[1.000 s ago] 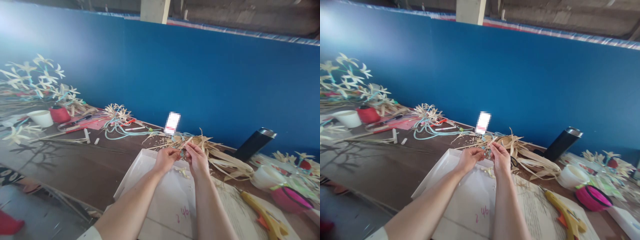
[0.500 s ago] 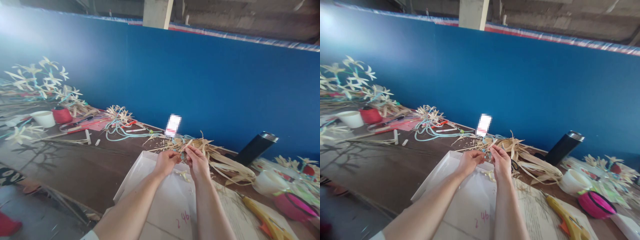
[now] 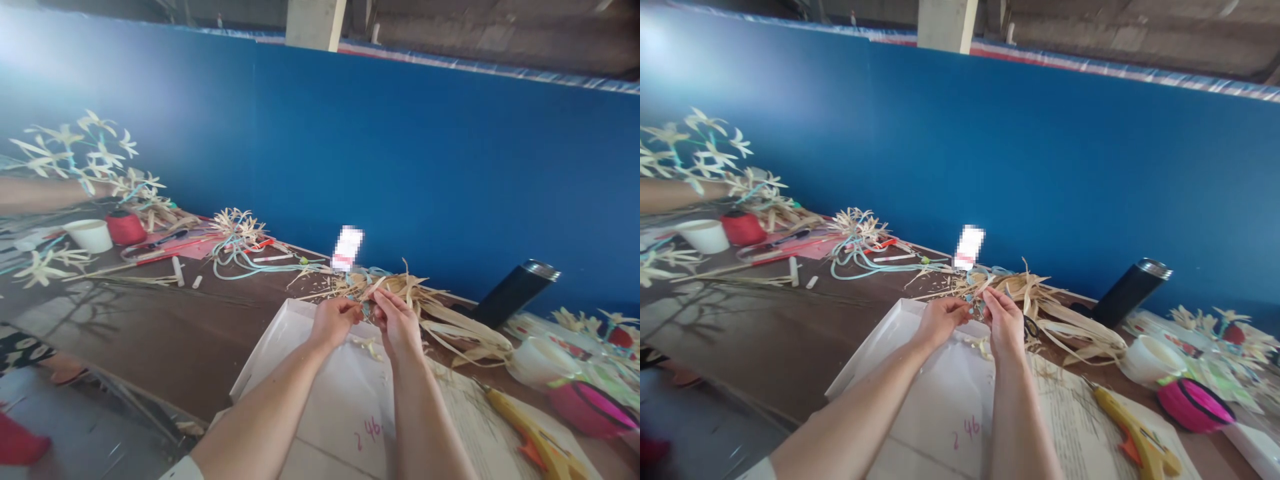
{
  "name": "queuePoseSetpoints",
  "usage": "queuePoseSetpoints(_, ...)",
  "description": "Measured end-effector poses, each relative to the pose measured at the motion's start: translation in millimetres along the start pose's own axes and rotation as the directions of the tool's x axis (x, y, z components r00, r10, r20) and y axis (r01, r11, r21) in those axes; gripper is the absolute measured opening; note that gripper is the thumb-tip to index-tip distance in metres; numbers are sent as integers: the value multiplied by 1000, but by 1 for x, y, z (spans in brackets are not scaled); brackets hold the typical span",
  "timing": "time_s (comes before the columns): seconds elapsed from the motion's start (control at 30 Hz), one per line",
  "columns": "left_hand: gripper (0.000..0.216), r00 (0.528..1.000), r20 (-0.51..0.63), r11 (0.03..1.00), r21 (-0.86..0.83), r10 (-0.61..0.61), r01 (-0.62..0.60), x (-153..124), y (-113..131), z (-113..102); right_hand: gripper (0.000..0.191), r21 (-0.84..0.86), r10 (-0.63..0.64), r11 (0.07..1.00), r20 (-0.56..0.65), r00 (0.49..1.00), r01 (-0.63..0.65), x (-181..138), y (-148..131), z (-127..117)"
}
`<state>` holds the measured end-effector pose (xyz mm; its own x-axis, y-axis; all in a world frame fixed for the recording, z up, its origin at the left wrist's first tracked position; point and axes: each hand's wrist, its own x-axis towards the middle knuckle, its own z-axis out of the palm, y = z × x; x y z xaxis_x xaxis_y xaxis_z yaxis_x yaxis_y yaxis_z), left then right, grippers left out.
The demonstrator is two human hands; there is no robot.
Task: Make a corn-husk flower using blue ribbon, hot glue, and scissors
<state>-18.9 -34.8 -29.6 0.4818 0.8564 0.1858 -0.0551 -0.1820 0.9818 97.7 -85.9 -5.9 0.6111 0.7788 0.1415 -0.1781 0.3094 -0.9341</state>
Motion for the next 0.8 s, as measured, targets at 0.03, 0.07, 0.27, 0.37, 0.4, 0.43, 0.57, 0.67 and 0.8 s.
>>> queuePoseSetpoints(0.03,30,1000,-1,1000,10,2,-2,0,0,0,32,-2,-2,1000,2,1000,2,0,-1,0)
queuePoseSetpoints(0.07,29,1000,-3,1000,22,3,-3,0,1,0,31,-6,-3,1000,-2,1000,3,-1,-1,1)
queuePoseSetpoints(0.27,27,1000,-9,997,73,24,-23,-2,3,0,36,-35,-3,999,-52,999,1,1,1,2)
queuePoseSetpoints(0.37,26,999,-12,996,87,31,-29,-3,4,0,36,-33,-3,999,-73,997,1,2,3,2)
queuePoseSetpoints(0.4,25,999,-15,995,94,33,-31,-4,5,0,35,-31,-5,1000,-78,997,2,2,3,2)
queuePoseSetpoints(0.43,25,999,-14,994,100,35,-33,-4,5,0,35,-29,-8,1000,-79,997,6,2,3,2)
queuePoseSetpoints(0.57,26,1000,3,996,84,24,-24,-5,7,-1,35,-32,-26,999,-69,997,24,1,2,2)
queuePoseSetpoints(0.67,25,1000,30,998,65,0,-2,-6,7,-1,36,-41,-41,998,-65,997,38,2,2,2)
queuePoseSetpoints(0.8,24,994,104,999,-18,-33,35,-6,8,1,35,-29,-57,998,-72,996,55,2,2,1)
